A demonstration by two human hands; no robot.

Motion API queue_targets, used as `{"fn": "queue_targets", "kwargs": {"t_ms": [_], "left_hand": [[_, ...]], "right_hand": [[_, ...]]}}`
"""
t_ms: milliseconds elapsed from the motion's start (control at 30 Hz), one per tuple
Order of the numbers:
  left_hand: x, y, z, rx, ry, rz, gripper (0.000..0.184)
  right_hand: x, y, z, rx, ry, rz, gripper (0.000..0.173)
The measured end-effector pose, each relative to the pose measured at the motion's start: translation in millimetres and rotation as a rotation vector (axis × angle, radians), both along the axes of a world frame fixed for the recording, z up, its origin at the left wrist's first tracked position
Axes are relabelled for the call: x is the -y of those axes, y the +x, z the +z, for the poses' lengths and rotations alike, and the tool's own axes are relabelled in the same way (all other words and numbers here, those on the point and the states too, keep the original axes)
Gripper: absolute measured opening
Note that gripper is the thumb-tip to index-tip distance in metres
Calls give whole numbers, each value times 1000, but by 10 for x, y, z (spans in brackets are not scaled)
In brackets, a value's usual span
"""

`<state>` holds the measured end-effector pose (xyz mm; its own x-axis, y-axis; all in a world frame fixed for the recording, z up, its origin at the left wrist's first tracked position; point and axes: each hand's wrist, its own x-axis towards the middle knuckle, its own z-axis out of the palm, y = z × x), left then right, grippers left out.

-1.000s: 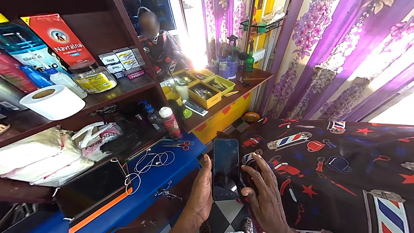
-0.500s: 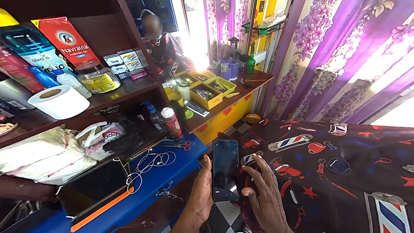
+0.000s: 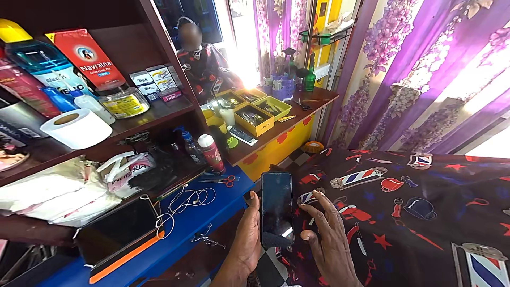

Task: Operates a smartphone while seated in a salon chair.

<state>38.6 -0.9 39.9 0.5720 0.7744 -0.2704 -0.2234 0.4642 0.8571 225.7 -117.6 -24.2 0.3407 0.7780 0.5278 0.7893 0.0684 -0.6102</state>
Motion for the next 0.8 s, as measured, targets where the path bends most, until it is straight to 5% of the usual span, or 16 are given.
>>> {"fn": "queue_targets", "kwargs": {"t_ms": [800], "left_hand": [[-44,151,-40,12,-28,42,68]], "right_hand": [[-42,139,-88,-57,-26,38,62]]}}
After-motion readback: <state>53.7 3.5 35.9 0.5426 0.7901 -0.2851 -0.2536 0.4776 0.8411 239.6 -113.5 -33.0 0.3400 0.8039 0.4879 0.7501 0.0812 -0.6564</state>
